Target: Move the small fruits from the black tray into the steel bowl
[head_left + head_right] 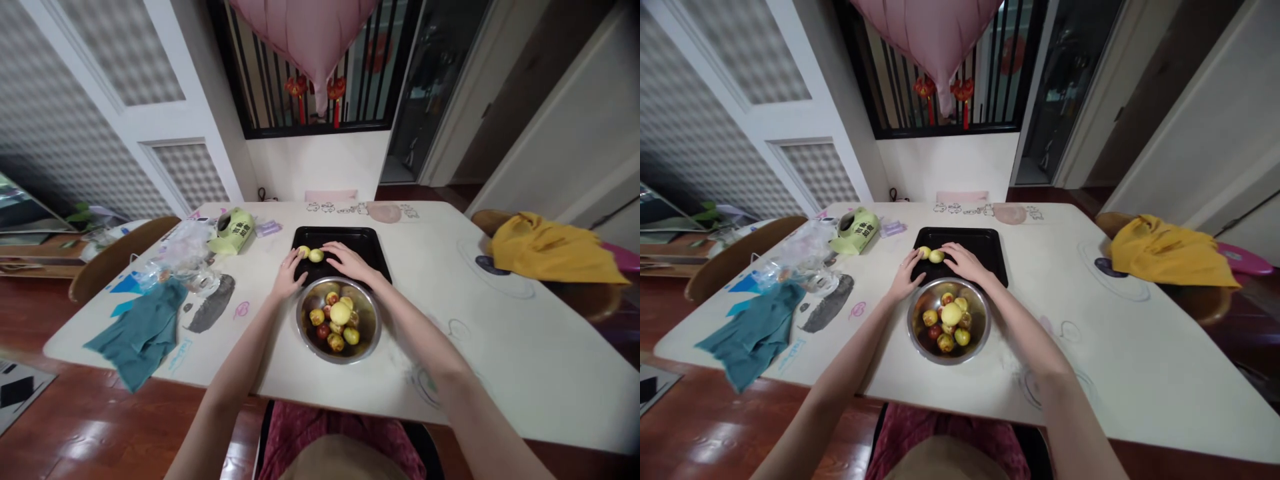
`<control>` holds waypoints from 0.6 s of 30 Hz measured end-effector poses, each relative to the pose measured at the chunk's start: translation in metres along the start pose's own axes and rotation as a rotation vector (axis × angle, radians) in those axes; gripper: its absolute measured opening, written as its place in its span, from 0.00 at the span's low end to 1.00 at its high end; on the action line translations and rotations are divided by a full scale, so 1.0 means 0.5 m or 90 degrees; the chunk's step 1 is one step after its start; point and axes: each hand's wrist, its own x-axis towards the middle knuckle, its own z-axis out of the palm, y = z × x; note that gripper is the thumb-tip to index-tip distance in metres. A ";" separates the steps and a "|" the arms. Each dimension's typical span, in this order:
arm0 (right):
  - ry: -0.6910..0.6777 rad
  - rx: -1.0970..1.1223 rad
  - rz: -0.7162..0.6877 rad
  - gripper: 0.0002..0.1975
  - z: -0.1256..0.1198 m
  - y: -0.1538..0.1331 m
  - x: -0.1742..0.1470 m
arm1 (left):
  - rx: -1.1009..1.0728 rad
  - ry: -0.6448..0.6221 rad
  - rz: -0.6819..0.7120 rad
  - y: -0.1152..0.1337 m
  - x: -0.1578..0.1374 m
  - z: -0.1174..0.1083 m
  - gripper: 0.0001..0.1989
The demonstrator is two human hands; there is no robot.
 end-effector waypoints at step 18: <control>-0.096 0.039 0.016 0.22 0.056 0.054 0.036 | -0.040 -0.008 -0.008 0.070 -0.007 -0.003 0.25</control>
